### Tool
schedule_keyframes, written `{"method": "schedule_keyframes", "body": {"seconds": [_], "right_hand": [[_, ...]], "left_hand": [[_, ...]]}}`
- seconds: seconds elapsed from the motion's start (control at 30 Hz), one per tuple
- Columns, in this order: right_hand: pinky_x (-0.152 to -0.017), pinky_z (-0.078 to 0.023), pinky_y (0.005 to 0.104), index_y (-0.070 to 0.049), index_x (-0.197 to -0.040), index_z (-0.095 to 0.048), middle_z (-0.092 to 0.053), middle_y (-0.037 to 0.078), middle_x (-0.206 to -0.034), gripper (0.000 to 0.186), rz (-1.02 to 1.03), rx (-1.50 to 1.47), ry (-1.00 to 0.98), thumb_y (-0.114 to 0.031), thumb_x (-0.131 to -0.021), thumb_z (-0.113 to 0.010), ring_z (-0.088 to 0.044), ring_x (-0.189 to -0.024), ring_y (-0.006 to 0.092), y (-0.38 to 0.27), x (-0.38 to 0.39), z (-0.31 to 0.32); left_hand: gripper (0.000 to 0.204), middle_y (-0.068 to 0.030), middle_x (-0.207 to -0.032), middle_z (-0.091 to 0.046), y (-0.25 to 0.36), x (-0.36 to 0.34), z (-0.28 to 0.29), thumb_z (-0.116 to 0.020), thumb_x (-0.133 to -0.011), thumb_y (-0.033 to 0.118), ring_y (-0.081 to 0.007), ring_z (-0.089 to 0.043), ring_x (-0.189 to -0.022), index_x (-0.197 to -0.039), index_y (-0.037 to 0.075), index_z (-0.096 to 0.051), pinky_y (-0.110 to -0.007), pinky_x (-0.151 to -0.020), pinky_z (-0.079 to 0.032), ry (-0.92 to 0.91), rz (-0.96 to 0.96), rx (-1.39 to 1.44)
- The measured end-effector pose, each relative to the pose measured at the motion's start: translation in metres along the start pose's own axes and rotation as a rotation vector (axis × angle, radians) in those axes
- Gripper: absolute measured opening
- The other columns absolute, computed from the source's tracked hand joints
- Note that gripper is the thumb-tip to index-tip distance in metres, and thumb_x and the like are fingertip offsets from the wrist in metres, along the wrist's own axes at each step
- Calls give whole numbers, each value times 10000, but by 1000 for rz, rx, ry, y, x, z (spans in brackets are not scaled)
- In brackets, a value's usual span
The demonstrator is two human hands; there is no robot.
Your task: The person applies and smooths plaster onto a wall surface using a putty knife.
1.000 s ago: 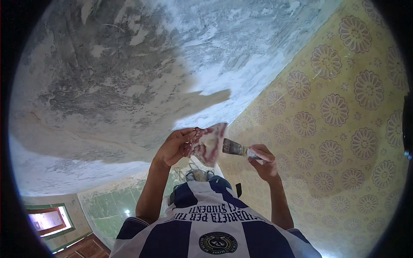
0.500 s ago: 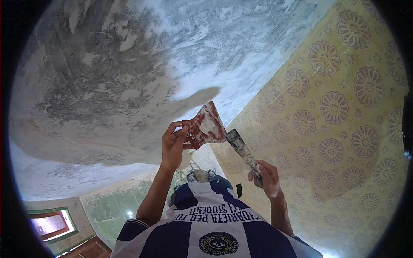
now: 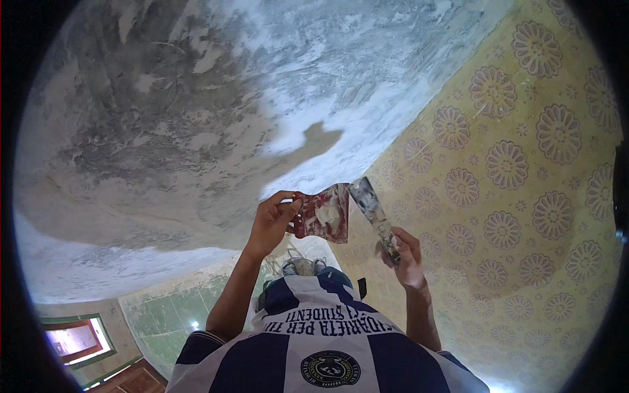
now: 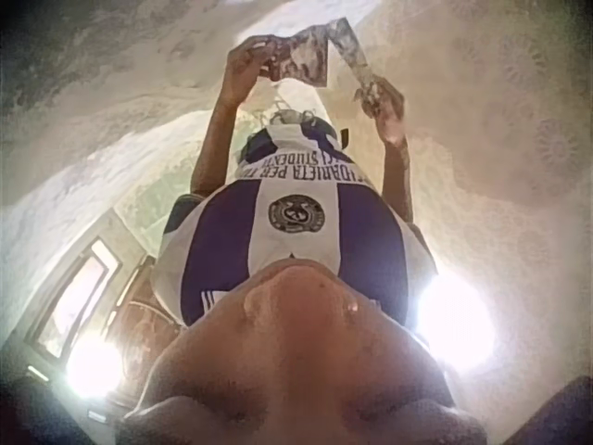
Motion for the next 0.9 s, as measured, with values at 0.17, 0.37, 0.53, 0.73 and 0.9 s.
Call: {"method": "schedule_keyframes", "body": {"seconds": [0.17, 0.37, 0.53, 0.73, 0.9], "right_hand": [[-677, -480, 259, -4, -1248, -664, -680, 100, -1017, 341, 396, 228, -46, -27, -909, -677, -597, -801, 128, -7, -5, 7], [-802, -520, 302, -36, -1216, -706, -671, 129, -1103, 463, 435, 540, -60, 85, -772, -763, -652, -977, 207, -20, -17, -2], [-814, -519, 303, -81, -1227, -711, -671, 112, -1110, 489, 422, 415, -102, 110, -779, -748, -643, -1004, 198, 3, -23, -9], [-829, -515, 310, -120, -1230, -711, -668, 102, -1123, 517, 343, 403, -37, 120, -773, -749, -635, -1017, 195, 41, -8, 17], [-780, -506, 300, -33, -1218, -688, -674, 106, -1100, 396, 233, 390, 65, 75, -837, -694, -624, -939, 172, 42, 3, 32]], "left_hand": [[259, -47, -810, -705, -2, -4, 17, -625, -1007, 198, -61, -589, -574, -1157, -9, -664, -241, -497, -497, 17, 101, 93], [293, -24, -758, -682, 0, -8, 25, -638, -998, 202, -68, -524, -486, -1162, -38, -674, -234, -445, -437, -91, 161, 157], [282, -1, -703, -640, -4, -10, 22, -628, -1001, 171, -56, -492, -465, -1164, -56, -668, -244, -419, -404, -101, 204, 282], [288, -14, -827, -693, -10, -7, 33, -630, -996, 144, -28, -551, -507, -1202, -55, -653, -212, -440, -457, -149, 201, 411], [280, -11, -771, -668, -2, -4, 31, -626, -1007, 189, -57, -583, -541, -1184, -28, -627, -237, -462, -487, -19, 109, 358]]}}
Point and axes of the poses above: each hand's wrist, its own x-axis away from the middle knuckle, its own z-axis out of the back of the hand, y = z × x, the point moved 4 cm from there along -x, towards the middle knuckle
